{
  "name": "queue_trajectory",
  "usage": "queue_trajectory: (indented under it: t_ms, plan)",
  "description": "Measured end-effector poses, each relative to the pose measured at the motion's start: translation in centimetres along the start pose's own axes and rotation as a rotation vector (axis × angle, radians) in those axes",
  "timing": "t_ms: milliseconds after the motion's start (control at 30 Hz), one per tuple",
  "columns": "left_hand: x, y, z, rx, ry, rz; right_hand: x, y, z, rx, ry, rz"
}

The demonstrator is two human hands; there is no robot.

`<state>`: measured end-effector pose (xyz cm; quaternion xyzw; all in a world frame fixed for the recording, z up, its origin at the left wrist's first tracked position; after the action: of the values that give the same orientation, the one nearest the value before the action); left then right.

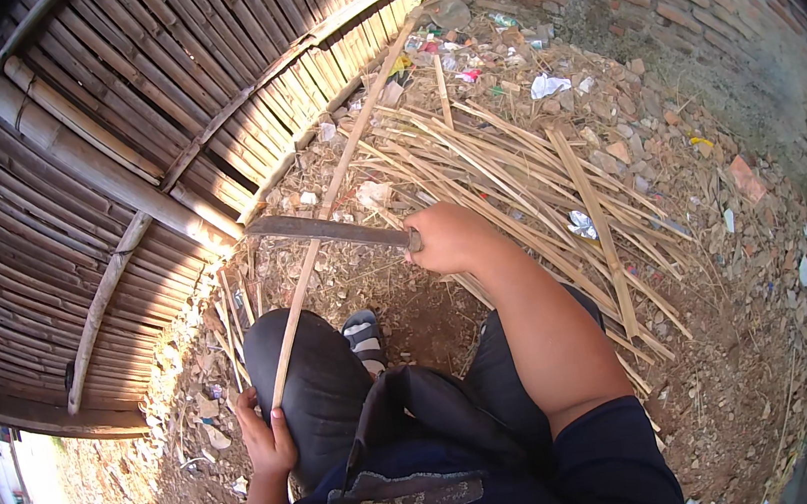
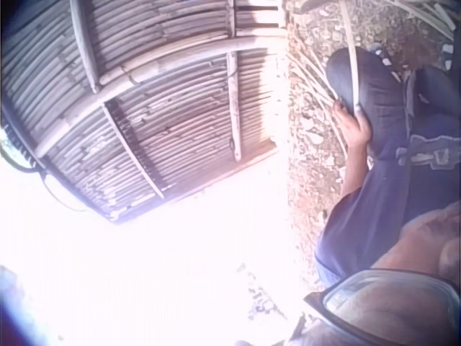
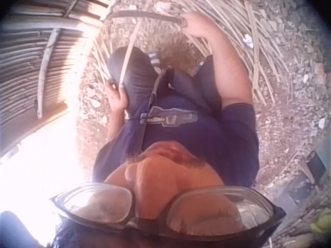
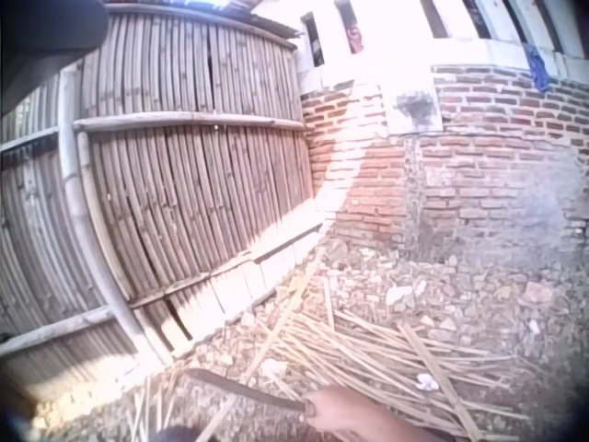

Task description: The person strips thin layers from a bamboo stick using a knife held in one hand, while the other hand rotates the stick.

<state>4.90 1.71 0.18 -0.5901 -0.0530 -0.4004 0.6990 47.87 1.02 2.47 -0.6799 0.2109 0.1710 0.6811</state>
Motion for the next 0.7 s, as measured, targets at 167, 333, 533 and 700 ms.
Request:
queue_trajectory:
  t_ms: [167, 333, 533, 700]
  plan:
    - [-0.7, 0.1, -0.3, -0.015, -0.032, 0.011, -2.5, -0.3, -0.4, -0.059, -0.042, 0.017]
    - [-0.4, 0.1, -0.2, -0.011, -0.024, -0.010, -2.2, -0.6, -0.7, -0.115, -0.032, -0.002]
    - [-0.3, 0.1, -0.2, 0.004, -0.007, 0.005, 0.1, -1.3, -0.6, 0.094, 0.042, 0.017]
    - [-0.5, 0.1, -0.2, 0.002, -0.011, 0.005, -2.6, 0.7, -0.3, -0.078, -0.088, -0.027]
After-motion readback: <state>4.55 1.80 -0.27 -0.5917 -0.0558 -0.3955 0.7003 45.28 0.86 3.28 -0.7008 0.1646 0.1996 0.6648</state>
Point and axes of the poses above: each hand's wrist, its own z-axis towards the middle knuckle, its own y-axis out of the palm, x = y × z, the point moved 6 cm from there along z, towards the middle knuckle, and after that the axes turned 7 degrees about -y, right-handed, at the moved point
